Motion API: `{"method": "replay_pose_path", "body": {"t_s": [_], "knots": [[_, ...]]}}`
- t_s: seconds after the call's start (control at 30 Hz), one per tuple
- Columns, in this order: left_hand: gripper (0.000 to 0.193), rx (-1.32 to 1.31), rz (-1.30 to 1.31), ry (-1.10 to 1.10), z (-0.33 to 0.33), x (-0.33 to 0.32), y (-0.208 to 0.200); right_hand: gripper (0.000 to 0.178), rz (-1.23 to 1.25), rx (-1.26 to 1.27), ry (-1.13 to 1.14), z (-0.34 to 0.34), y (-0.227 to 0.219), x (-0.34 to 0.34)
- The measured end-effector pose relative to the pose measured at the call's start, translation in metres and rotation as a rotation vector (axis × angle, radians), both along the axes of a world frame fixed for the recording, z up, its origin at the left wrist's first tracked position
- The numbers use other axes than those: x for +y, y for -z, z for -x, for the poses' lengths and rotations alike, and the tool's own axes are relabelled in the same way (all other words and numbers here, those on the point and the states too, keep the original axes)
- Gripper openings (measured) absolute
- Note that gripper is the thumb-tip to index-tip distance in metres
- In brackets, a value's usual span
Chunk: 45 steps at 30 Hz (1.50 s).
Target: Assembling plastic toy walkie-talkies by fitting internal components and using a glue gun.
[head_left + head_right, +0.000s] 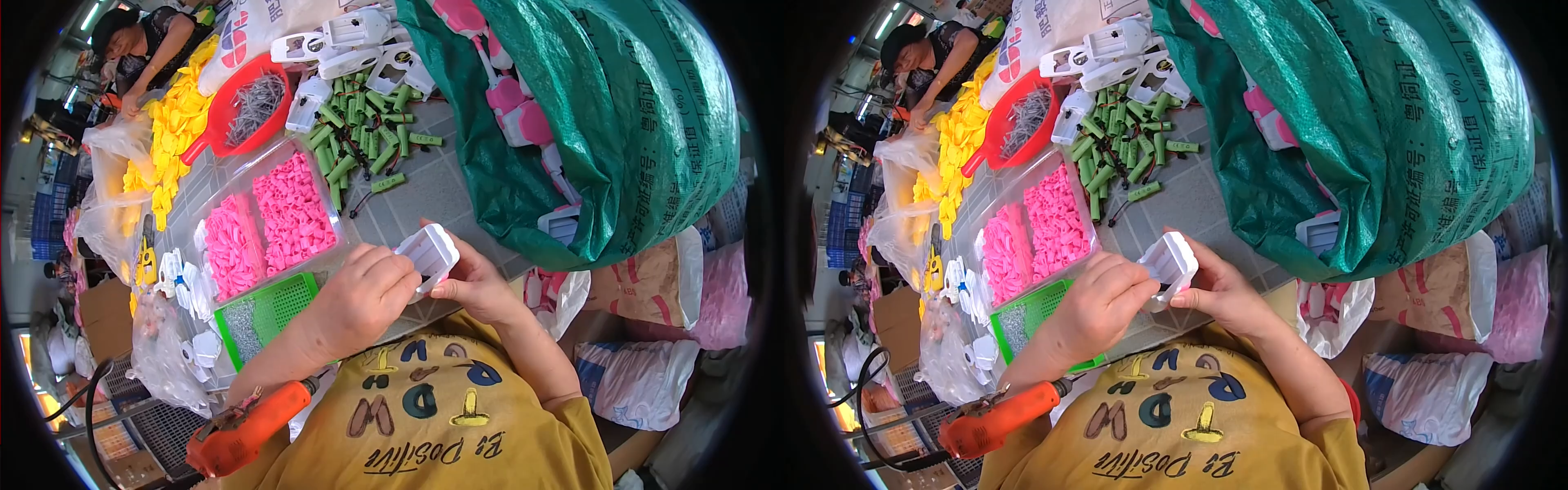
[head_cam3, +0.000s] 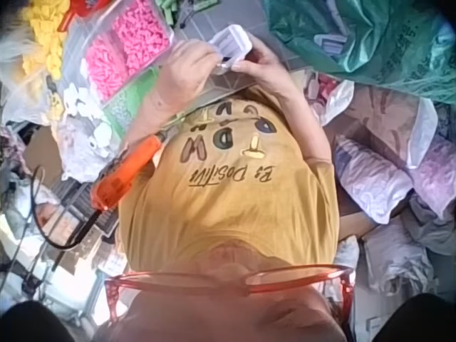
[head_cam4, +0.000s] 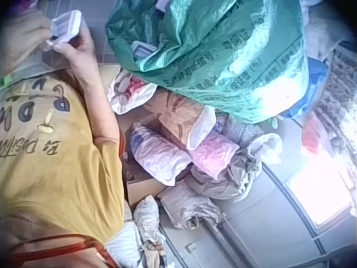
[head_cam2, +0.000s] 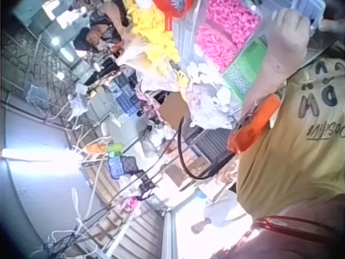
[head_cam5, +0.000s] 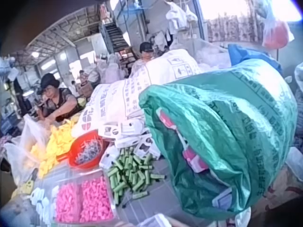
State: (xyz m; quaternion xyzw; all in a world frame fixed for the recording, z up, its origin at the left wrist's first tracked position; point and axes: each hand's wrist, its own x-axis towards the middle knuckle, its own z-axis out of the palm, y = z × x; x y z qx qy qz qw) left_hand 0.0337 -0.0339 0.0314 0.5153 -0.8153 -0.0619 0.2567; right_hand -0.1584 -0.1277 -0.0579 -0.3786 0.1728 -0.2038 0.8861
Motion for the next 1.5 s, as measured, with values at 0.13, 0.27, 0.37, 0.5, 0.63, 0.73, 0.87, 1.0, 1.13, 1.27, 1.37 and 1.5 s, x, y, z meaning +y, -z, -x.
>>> {"method": "replay_pose_path", "body": {"t_s": [0.13,0.27,0.37,0.5,0.63,0.73,0.87,1.0,1.13,1.27,1.37,1.5], "knots": [[0.023,0.046,-0.068,-0.022,-0.002,0.001,0.0,0.089,-0.06,-0.038,-0.078,0.002,0.003,-0.001],[0.019,0.332,-0.158,-0.155,-0.002,0.003,0.007,0.083,-0.08,-0.122,-0.006,-0.003,0.0,0.002],[0.019,0.345,-0.148,-0.204,-0.002,0.002,0.01,0.074,-0.071,-0.061,0.042,-0.002,0.007,0.01],[0.021,0.238,-0.036,-0.21,-0.001,0.003,0.017,0.059,-0.063,0.086,0.007,0.001,-0.018,0.011],[0.022,0.212,0.001,-0.209,0.002,0.002,0.021,0.056,0.262,0.066,0.11,-0.008,-0.009,0.019],[0.023,0.181,0.026,-0.206,0.006,0.003,0.023,0.049,0.038,0.215,0.089,-0.004,-0.019,0.02],[0.025,0.168,0.052,-0.194,0.01,0.004,0.024,0.041,0.048,0.239,0.228,-0.012,-0.013,0.033],[0.025,0.199,0.029,-0.226,0.01,0.006,0.027,0.041,0.083,0.29,0.209,-0.014,-0.016,0.034],[0.024,0.199,0.021,-0.25,0.013,0.008,0.029,0.042,0.085,0.278,0.182,-0.012,-0.013,0.034],[0.023,0.224,0.025,-0.255,0.013,0.009,0.031,0.041,0.084,0.265,0.202,-0.014,-0.014,0.037],[0.023,0.238,0.023,-0.258,0.014,0.01,0.031,0.041,0.087,0.257,0.182,-0.014,-0.013,0.037],[0.021,0.214,0.019,-0.305,0.022,0.006,0.028,0.038,0.114,0.272,0.194,-0.015,-0.006,0.036]]}}
